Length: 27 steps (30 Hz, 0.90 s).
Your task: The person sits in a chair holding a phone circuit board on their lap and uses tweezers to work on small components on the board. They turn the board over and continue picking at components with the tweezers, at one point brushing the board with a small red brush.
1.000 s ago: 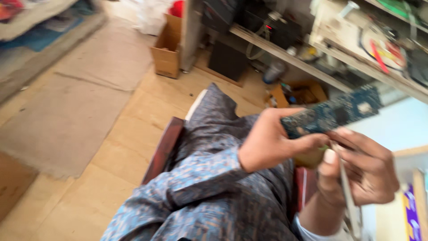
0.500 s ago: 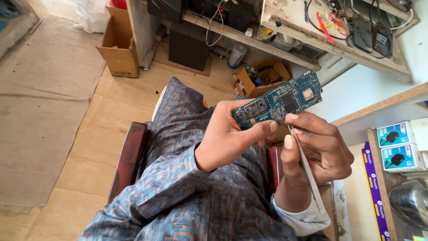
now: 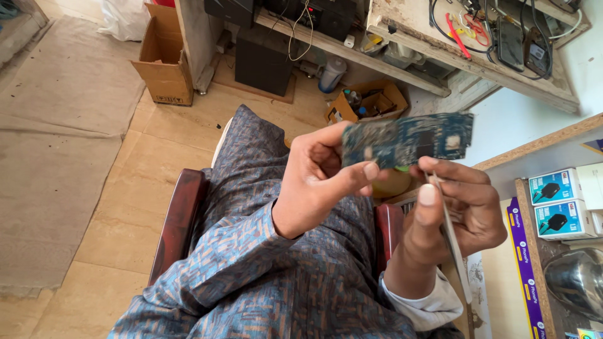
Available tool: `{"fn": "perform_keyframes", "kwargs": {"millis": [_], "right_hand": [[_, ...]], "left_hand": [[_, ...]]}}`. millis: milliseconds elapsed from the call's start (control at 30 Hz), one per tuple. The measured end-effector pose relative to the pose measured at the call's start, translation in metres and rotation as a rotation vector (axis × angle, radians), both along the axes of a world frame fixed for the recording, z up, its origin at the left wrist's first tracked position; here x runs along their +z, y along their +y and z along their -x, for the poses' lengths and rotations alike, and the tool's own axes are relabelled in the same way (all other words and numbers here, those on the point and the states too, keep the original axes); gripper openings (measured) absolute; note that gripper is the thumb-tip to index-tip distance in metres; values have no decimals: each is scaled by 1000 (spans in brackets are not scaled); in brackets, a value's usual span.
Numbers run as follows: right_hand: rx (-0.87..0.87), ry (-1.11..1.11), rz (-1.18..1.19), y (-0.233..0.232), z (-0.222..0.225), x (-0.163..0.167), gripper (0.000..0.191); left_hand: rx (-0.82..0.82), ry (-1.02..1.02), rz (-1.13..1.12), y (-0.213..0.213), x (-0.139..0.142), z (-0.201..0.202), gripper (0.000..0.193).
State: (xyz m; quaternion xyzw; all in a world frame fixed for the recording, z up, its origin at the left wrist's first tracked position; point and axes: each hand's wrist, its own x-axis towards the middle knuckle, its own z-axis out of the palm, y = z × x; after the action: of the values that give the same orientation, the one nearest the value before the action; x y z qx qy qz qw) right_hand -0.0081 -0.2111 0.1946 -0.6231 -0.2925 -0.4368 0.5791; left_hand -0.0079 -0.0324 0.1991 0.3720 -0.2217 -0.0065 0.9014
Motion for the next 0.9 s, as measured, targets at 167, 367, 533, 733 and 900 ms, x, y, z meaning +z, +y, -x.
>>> {"fn": "perform_keyframes", "kwargs": {"millis": [167,367,533,733,900], "right_hand": [[102,14,-132,7,4,-6,21],[256,159,-194,7,20,-10,19],[547,287,-336,1,25,-15,15],[779,440,-241,-11,33,-5,15],[549,271,-52,-14,43,1,21]], "left_hand": [[-5,-170,71,-7,-11,5,29],[143,-265,67,-15,-17,-1,24],[150,-409,84,-7,-9,-3,48],[-114,-276,138,-1,-8,0,66],[-101,-306,189,-10,-16,-5,58]]}}
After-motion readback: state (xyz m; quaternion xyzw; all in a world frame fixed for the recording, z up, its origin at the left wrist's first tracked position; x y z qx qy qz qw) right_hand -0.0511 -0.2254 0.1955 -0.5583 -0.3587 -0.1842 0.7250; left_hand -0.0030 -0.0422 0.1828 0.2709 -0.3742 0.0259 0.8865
